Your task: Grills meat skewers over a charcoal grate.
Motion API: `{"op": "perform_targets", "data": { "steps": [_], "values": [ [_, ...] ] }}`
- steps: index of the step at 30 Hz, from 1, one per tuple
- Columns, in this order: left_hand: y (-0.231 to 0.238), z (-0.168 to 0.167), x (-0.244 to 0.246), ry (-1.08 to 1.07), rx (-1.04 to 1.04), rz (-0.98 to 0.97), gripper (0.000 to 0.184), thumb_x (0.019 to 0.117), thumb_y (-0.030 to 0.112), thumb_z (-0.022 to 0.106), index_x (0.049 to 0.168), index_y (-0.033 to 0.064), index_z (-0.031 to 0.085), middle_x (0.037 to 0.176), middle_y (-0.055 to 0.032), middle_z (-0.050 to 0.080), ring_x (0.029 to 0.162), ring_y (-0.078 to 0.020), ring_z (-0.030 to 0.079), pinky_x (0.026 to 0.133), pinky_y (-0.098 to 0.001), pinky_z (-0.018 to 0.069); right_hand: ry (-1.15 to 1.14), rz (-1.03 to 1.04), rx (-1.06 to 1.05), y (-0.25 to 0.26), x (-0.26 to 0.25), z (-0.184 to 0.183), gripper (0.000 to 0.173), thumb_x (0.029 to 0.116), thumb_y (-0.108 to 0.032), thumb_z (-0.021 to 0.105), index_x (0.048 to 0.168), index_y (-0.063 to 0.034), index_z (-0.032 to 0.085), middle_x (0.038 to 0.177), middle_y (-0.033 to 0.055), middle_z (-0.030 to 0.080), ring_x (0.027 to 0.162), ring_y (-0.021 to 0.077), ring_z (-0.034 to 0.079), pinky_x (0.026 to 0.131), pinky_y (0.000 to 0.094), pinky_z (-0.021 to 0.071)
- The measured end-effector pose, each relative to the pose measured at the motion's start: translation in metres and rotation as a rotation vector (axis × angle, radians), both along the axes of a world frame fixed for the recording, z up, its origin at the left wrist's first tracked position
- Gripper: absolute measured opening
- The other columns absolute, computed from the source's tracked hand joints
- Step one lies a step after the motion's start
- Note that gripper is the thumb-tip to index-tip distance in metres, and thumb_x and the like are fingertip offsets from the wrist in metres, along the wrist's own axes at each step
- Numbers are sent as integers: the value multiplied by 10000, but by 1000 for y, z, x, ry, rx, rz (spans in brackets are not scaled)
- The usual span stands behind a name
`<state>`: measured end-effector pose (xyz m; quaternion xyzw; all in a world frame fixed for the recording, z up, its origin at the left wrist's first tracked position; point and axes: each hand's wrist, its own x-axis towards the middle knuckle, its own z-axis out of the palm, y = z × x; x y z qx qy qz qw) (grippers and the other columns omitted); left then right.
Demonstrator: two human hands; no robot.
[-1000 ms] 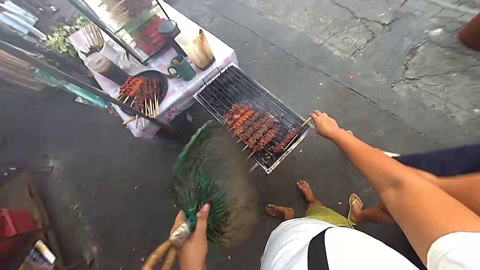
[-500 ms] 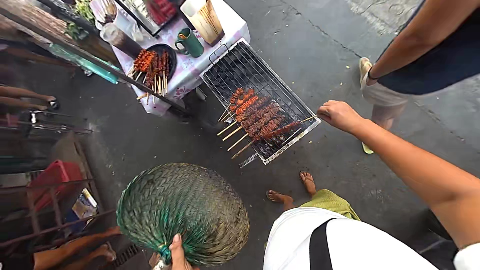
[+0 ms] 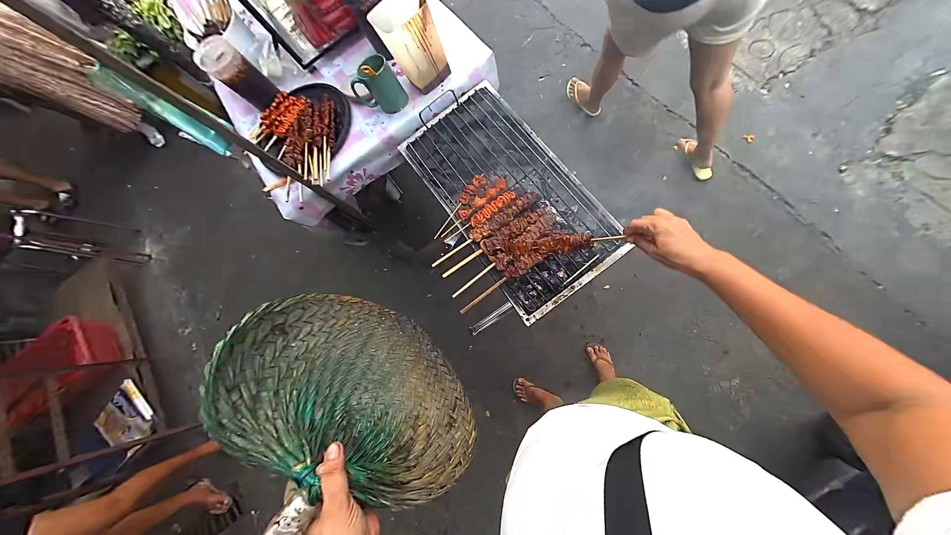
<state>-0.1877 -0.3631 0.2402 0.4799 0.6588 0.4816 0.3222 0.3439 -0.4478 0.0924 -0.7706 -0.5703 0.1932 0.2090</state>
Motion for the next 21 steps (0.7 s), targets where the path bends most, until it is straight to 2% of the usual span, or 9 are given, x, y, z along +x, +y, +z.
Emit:
{"op": "perform_targets", "data": {
  "steps": [3, 9, 11, 14, 18, 21],
  "values": [
    [-9, -5, 1, 3, -18, 17, 464, 1015, 150, 619, 1387, -71, 453, 1176, -44, 652, 1064, -16, 650, 970, -231, 546, -73, 119, -34, 21, 29, -6, 151, 1018, -89, 600, 1055, -28, 733, 980, 179, 725, 1029, 423, 653, 930, 578, 498],
    [-28, -11, -2, 8, -45, 84, 432, 1014, 151, 617, 1366, -52, 468, 1157, -29, 660, 1051, -15, 659, 961, -233, 554, -100, 308, -127, 32, 54, -50, 121, 1002, -88, 627, 1013, -26, 730, 941, 155, 725, 964, 356, 682, 983, 535, 460],
    [-32, -10, -1, 16, -43, 108, 425, 1019, 142, 606, 1370, -51, 465, 1166, -31, 654, 1059, -15, 652, 967, -231, 547, -108, 292, -176, 31, 52, -57, 132, 994, -111, 648, 1029, -8, 724, 957, 172, 725, 981, 376, 679, 985, 539, 460],
    [-38, -9, 8, 8, -46, 126, 394, 1022, 132, 604, 1351, -41, 472, 1144, -17, 662, 1046, -11, 659, 956, -230, 555, -111, 163, -231, 33, 43, -58, 217, 971, -124, 691, 1139, 9, 664, 1022, 208, 709, 1080, 454, 636, 946, 586, 505],
    [-42, -10, 14, -4, -47, 109, 404, 1014, 141, 617, 1345, -43, 475, 1126, -11, 674, 1034, -13, 671, 952, -230, 564, -159, 70, -229, 33, 38, -65, 120, 995, -65, 615, 1060, 19, 670, 1000, 228, 698, 1101, 481, 620, 869, 609, 526],
    [-39, -10, 14, -5, -48, 102, 435, 1010, 144, 627, 1368, -45, 467, 1145, -20, 669, 1042, -17, 666, 952, -231, 562, -218, 60, -276, 29, 35, -65, 159, 1027, -32, 533, 1108, 24, 657, 1054, 263, 689, 1106, 488, 634, 843, 622, 521]
  ]
}}
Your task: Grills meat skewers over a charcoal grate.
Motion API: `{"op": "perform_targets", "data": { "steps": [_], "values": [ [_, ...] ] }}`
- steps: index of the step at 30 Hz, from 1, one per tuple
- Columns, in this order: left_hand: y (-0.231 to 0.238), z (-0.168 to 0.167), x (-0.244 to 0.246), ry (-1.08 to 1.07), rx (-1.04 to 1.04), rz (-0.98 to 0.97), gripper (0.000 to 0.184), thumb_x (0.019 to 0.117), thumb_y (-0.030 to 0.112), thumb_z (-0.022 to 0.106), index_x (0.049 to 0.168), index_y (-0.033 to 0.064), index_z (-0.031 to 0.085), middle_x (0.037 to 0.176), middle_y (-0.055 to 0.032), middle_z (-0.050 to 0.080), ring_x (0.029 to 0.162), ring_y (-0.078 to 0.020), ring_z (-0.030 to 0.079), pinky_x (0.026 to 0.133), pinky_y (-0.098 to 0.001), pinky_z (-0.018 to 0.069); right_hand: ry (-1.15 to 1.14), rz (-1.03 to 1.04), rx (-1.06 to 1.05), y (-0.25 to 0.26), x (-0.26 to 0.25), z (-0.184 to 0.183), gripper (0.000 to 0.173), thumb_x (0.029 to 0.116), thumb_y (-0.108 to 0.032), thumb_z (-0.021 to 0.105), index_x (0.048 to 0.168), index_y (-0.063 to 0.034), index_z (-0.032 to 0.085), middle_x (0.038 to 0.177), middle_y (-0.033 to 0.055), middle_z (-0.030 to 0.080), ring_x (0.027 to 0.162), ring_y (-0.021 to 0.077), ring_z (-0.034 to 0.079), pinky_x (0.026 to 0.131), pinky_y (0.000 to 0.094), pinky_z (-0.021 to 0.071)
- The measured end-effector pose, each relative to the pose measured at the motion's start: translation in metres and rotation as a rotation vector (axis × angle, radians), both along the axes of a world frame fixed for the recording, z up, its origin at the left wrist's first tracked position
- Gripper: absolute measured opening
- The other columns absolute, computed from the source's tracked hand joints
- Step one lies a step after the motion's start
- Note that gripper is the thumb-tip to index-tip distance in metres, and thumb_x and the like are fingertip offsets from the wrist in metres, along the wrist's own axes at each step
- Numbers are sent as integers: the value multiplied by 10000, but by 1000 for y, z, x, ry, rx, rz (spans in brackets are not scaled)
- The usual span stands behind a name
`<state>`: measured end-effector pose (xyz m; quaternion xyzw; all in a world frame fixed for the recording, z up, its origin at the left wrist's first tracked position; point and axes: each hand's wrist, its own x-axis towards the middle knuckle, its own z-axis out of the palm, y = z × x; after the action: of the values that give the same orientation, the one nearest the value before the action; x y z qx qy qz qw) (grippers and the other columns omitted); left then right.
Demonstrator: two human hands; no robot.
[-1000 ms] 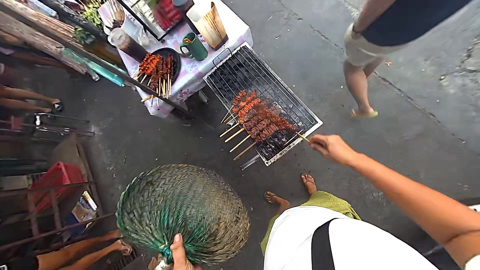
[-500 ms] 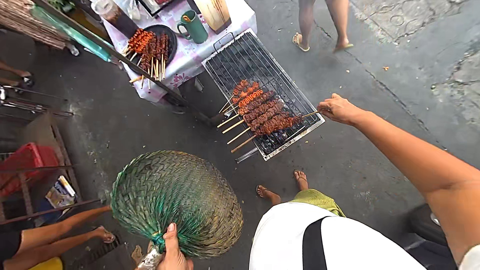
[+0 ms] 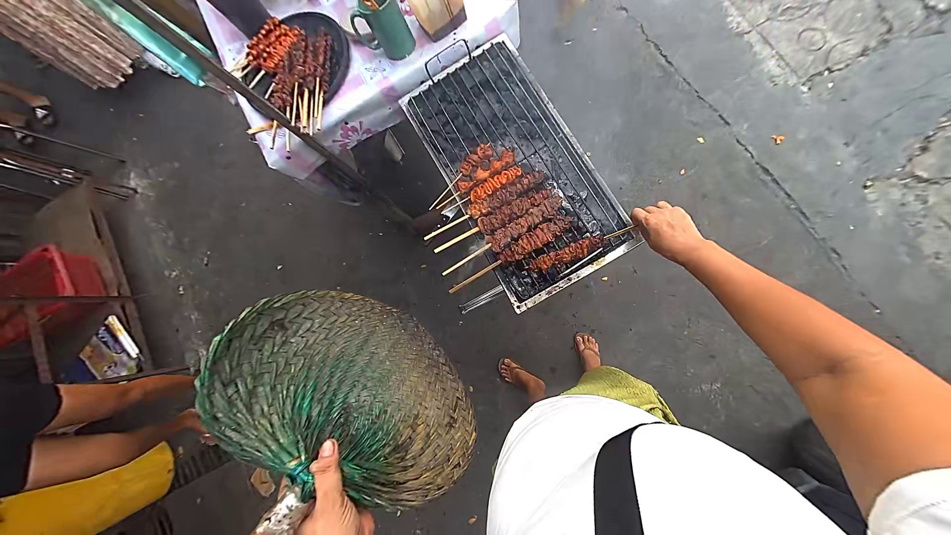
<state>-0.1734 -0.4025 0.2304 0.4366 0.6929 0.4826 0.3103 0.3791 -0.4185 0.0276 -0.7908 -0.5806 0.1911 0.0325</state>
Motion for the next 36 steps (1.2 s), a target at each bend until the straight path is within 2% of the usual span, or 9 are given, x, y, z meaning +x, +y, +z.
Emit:
{"op": "perform_targets", "data": {
  "steps": [5, 12, 22, 27, 29, 31, 33, 34, 36],
  "values": [
    [7, 5, 2, 2, 10, -8, 408, 1011, 125, 616, 1352, -42, 465, 1126, -11, 668, 1022, -15, 672, 941, -225, 566, 60, -67, 85, -5, 0, -1, 204, 1060, -7, 450, 1163, 62, 612, 1117, 307, 655, 1098, 501, 654, 864, 635, 543],
    [11, 2, 3, 22, 3, -13, 455, 997, 131, 643, 1372, -48, 456, 1164, -30, 660, 1054, -28, 664, 958, -240, 562, 212, -35, 60, -1, 18, -16, 174, 994, -49, 569, 1130, 40, 632, 1106, 264, 652, 1117, 465, 634, 890, 633, 526],
    [11, 3, 3, 25, 16, 21, 446, 991, 112, 648, 1364, -51, 466, 1160, -42, 665, 1048, -39, 669, 961, -241, 559, 208, 37, -9, 11, 20, -19, 179, 1001, -90, 550, 1098, 27, 644, 1061, 254, 669, 1084, 454, 651, 895, 637, 514],
    [9, 3, 2, 4, 27, 51, 410, 990, 113, 650, 1336, -32, 486, 1116, -19, 675, 1015, -32, 681, 927, -236, 577, 189, -124, 171, 11, -13, 31, 325, 1025, -114, 519, 1279, 66, 615, 1313, 322, 585, 1068, 508, 656, 882, 669, 524],
    [9, 2, 3, 61, 38, 49, 421, 974, 106, 664, 1324, -59, 498, 1116, -34, 669, 1016, -19, 668, 929, -218, 564, 358, -213, 326, 12, -60, 61, 311, 1055, -184, 527, 1157, 90, 633, 1091, 297, 636, 887, 437, 665, 803, 608, 544],
    [9, 3, 11, 225, 40, -4, 476, 963, 133, 694, 1326, -120, 518, 1189, -110, 658, 1081, -21, 635, 979, -196, 516, 719, -262, 318, 12, -127, 74, 325, 1087, -226, 489, 1027, 62, 627, 852, 195, 624, 680, 276, 612, 633, 463, 539],
    [10, 9, 22, 358, 7, -145, 581, 978, 195, 689, 1391, -160, 486, 1338, -231, 613, 1220, -81, 593, 1075, -218, 449, 1201, -286, 58, 26, -190, 67, 304, 1070, -191, 490, 1223, 42, 611, 1080, 179, 676, 833, 226, 680, 717, 404, 592],
    [12, 11, 23, 352, 27, -226, 609, 973, 204, 681, 1400, -173, 466, 1350, -236, 601, 1229, -68, 582, 1080, -202, 438, 1390, -329, -72, 36, -220, 64, 338, 1058, -156, 499, 1348, 10, 556, 1211, 169, 654, 937, 225, 678, 755, 388, 581],
    [24, 9, 13, 155, 145, -301, 638, 936, 186, 720, 1365, -188, 432, 1259, -140, 636, 1154, -28, 616, 1043, -204, 494, 1641, -533, -224, 64, -266, 54, 449, 1073, -144, 487, 1502, -38, 409, 1346, 158, 595, 1029, 211, 657, 789, 359, 556]
  ]
}}
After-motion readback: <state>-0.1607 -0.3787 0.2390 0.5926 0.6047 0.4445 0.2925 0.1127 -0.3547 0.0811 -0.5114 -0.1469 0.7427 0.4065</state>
